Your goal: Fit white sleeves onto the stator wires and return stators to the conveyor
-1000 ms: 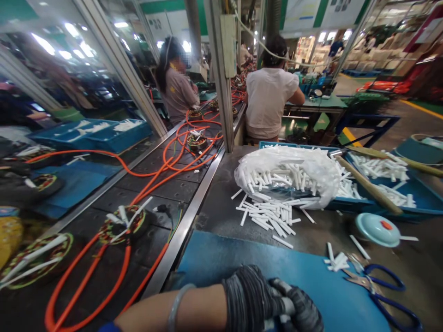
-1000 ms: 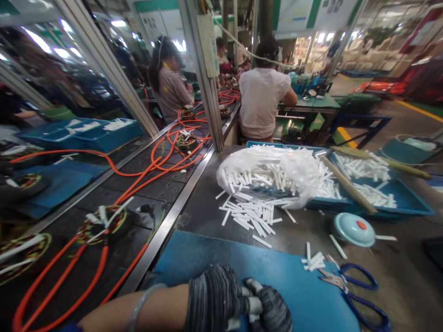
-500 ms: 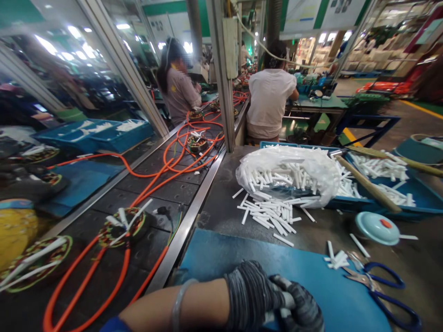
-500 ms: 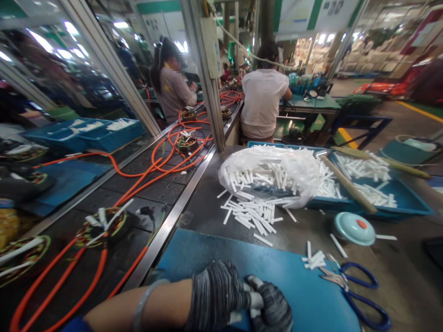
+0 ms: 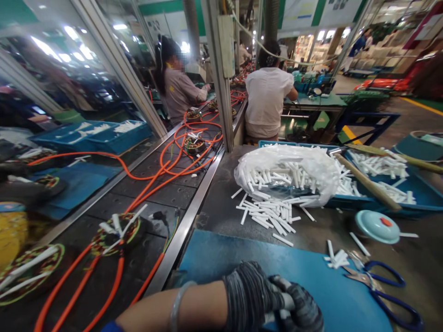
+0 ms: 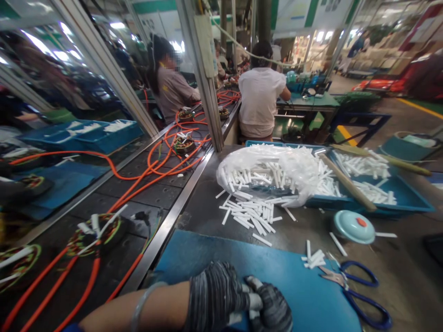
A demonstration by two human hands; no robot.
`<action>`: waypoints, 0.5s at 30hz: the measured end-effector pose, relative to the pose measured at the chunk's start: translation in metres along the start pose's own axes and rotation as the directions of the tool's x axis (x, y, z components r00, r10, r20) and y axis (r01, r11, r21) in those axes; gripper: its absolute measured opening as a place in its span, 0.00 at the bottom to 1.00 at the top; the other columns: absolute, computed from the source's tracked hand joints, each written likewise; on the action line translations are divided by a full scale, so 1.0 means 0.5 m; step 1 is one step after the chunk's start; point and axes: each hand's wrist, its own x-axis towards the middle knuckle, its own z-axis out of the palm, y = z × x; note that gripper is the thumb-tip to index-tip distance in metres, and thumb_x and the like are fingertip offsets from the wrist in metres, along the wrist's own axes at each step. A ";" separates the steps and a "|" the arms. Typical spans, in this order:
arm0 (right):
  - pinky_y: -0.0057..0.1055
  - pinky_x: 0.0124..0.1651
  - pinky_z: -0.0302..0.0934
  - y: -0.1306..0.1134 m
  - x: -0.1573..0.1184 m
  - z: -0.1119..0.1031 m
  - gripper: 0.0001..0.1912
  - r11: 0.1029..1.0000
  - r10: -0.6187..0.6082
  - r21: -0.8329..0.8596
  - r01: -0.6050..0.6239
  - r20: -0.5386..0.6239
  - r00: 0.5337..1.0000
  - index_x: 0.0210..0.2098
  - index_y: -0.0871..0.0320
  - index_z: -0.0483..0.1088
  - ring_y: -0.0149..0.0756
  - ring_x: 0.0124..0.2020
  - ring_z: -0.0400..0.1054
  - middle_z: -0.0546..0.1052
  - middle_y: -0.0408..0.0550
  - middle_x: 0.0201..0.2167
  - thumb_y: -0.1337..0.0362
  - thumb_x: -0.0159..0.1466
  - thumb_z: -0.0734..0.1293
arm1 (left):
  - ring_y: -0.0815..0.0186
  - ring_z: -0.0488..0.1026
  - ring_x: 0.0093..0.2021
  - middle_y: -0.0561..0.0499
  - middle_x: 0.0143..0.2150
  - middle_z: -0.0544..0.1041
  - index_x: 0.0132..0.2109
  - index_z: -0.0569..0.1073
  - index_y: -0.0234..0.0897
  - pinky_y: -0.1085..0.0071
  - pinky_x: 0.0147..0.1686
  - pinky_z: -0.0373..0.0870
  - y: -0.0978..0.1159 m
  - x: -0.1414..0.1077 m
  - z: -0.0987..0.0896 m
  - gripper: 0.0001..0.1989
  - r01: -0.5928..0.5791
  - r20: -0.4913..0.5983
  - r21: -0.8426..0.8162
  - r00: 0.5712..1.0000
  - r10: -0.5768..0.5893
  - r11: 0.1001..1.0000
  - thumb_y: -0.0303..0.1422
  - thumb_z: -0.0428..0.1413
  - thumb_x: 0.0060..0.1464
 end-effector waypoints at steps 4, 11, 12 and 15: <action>0.27 0.41 0.76 0.002 0.000 0.001 0.22 1.000 0.018 0.015 -0.018 0.009 1.000 0.58 0.59 0.74 0.39 0.39 0.82 0.85 0.50 0.42 0.59 0.69 0.61 | 0.68 0.77 0.32 0.61 0.39 0.79 0.47 0.70 0.44 0.65 0.25 0.61 0.003 -0.001 -0.008 0.06 0.010 -0.038 0.012 0.999 -0.010 1.000 0.39 0.53 0.69; 0.26 0.41 0.76 0.000 0.003 -0.003 0.22 0.999 0.023 0.029 -0.023 0.009 1.000 0.58 0.59 0.74 0.39 0.39 0.82 0.85 0.51 0.42 0.59 0.69 0.62 | 0.69 0.77 0.32 0.60 0.39 0.81 0.47 0.73 0.43 0.66 0.25 0.60 0.004 0.007 -0.014 0.06 0.009 0.004 0.018 1.000 -0.009 1.000 0.38 0.55 0.68; 0.26 0.41 0.76 -0.001 0.002 -0.003 0.22 0.999 0.021 0.032 -0.022 0.018 1.000 0.58 0.60 0.74 0.39 0.39 0.82 0.85 0.51 0.42 0.59 0.69 0.62 | 0.69 0.77 0.32 0.60 0.39 0.81 0.47 0.73 0.43 0.65 0.25 0.60 0.005 0.008 -0.016 0.06 0.014 0.008 0.022 1.000 -0.014 1.000 0.38 0.55 0.68; 0.27 0.42 0.76 -0.005 -0.003 -0.002 0.22 0.999 0.036 0.011 -0.037 0.049 0.998 0.58 0.60 0.74 0.40 0.39 0.82 0.85 0.52 0.42 0.59 0.69 0.61 | 0.68 0.78 0.33 0.60 0.40 0.81 0.47 0.73 0.44 0.65 0.24 0.61 0.005 0.007 -0.019 0.06 0.006 0.024 0.026 1.000 -0.007 1.000 0.37 0.57 0.66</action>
